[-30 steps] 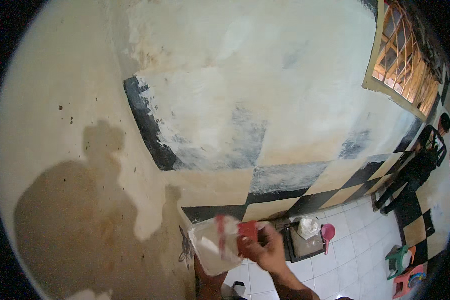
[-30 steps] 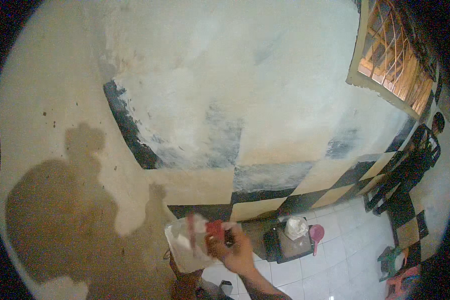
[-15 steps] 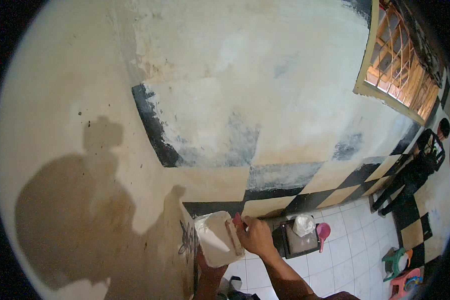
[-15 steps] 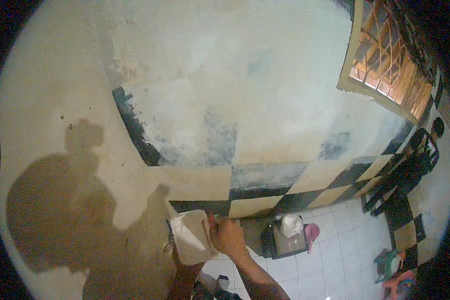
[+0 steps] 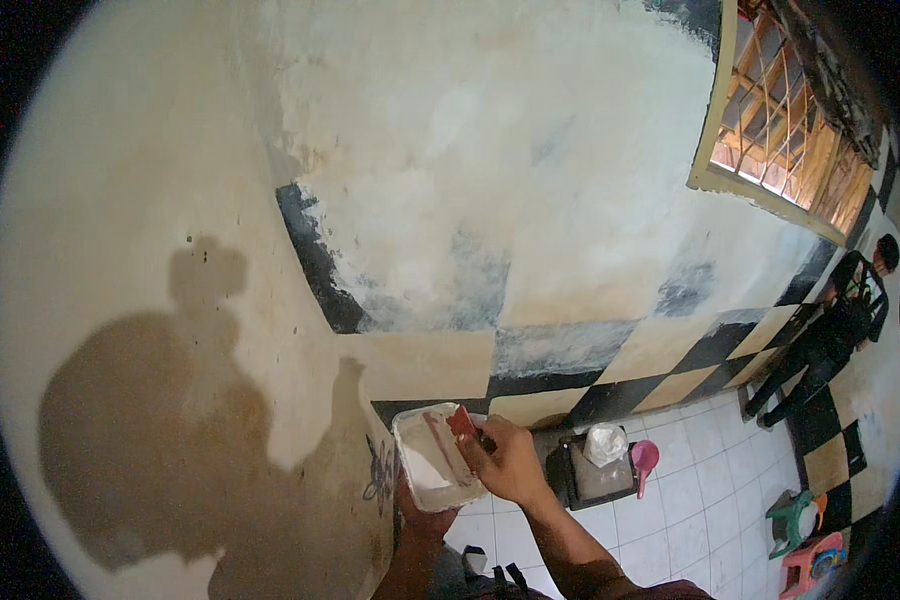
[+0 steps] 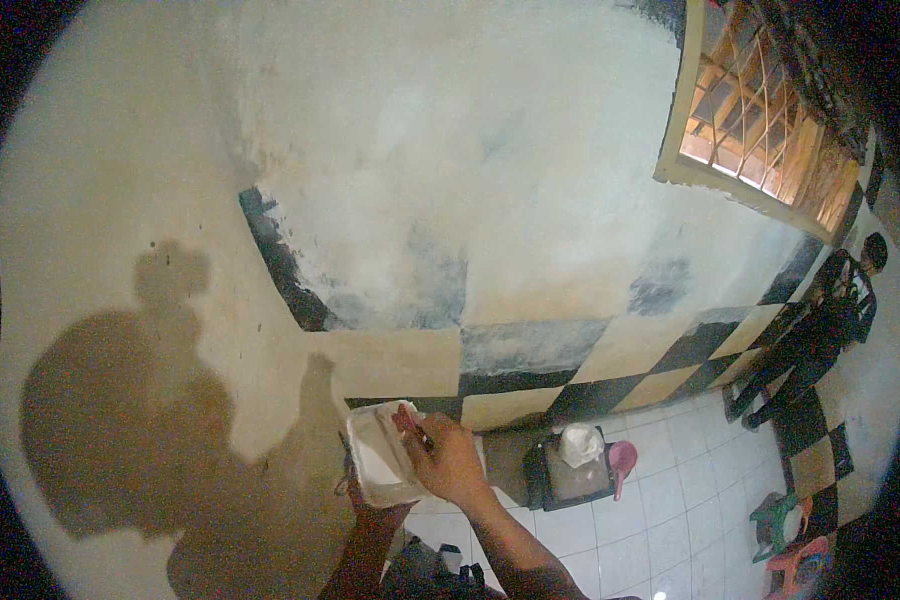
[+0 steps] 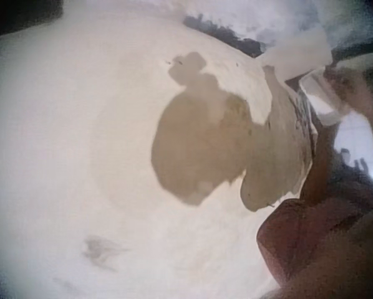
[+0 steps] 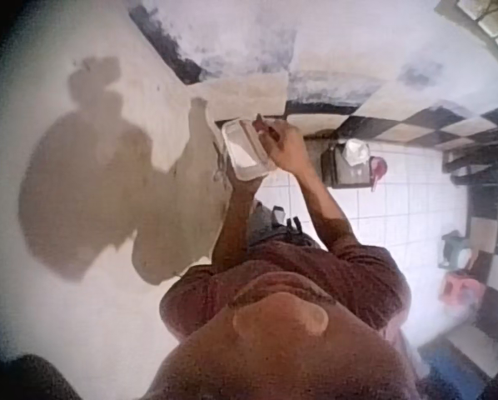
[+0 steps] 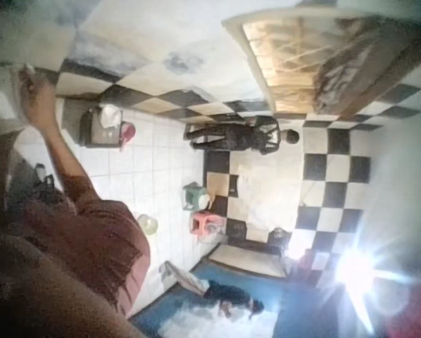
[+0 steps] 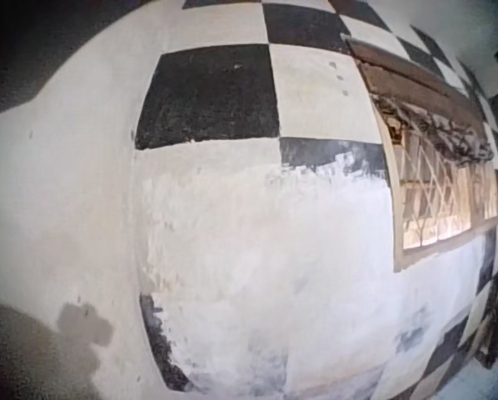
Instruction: The person applies white putty from a container onto a wall using a scraper. They move the scraper across the surface to spread the substance over different colored sections of the wall.
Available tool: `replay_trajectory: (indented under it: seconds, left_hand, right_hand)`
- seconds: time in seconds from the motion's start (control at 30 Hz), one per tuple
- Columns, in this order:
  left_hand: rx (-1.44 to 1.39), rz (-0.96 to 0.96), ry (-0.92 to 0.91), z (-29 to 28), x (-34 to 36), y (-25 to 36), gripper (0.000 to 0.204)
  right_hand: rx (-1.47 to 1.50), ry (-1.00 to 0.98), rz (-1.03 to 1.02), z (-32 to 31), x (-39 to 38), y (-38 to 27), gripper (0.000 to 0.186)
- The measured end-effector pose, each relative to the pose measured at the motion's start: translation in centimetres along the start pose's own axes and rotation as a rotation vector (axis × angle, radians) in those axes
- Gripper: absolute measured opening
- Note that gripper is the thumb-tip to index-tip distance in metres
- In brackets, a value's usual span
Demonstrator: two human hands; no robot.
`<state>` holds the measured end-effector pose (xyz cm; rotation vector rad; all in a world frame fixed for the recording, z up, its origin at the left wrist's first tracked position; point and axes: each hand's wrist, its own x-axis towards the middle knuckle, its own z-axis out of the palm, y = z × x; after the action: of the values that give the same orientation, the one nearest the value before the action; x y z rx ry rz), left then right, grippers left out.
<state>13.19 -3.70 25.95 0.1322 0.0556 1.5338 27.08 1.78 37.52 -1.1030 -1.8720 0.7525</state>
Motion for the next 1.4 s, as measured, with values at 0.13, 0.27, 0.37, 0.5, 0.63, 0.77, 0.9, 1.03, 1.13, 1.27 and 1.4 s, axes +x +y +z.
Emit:
replay_trajectory:
  seconds: [0.13,0.27,0.37,0.5,0.63,0.77,0.9,1.03,1.13,1.27,1.4]
  left_hand:
    - [0.091,0.011,0.051,1.8,1.3,0.0,0.062]
    - [0.219,0.018,0.084,3.7,3.2,0.9,0.059]
    - [0.088,-0.068,0.115,1.6,4.2,2.2,0.058]
    - [0.204,0.011,0.120,1.3,4.8,3.0,0.059]
    - [0.220,-0.103,0.120,-0.3,6.3,4.1,0.073]
    - [0.183,-0.148,0.167,1.1,6.8,4.1,0.068]
    - [0.123,-0.205,0.204,1.0,7.8,4.1,0.066]
    - [0.172,-0.235,0.102,1.5,8.3,4.4,0.067]
    - [0.144,-0.222,0.111,1.6,8.4,4.7,0.070]
    - [0.162,-0.201,0.156,2.2,8.7,4.7,0.071]
    - [0.232,-0.163,0.179,1.2,9.0,5.1,0.070]
  right_hand:
    - [0.022,-0.023,0.009,0.2,-0.3,2.1,0.029]
    - [0.241,0.054,0.197,0.3,0.6,3.2,0.035]
    - [0.380,0.084,0.221,0.3,1.6,4.5,0.033]
    - [0.529,0.088,0.252,0.1,3.1,4.9,0.021]
    - [0.538,0.181,0.163,0.4,4.2,4.2,0.018]
    - [0.595,0.141,0.271,-0.3,4.3,2.4,0.017]
    - [0.557,0.129,0.402,0.4,3.9,5.2,0.019]
    - [0.563,0.228,0.310,1.1,3.8,6.1,0.017]
    - [0.605,0.193,0.367,0.7,4.1,4.6,0.013]
    - [0.638,0.255,0.339,0.9,4.7,4.3,0.011]
    - [0.833,0.180,0.370,1.1,5.2,5.3,0.011]
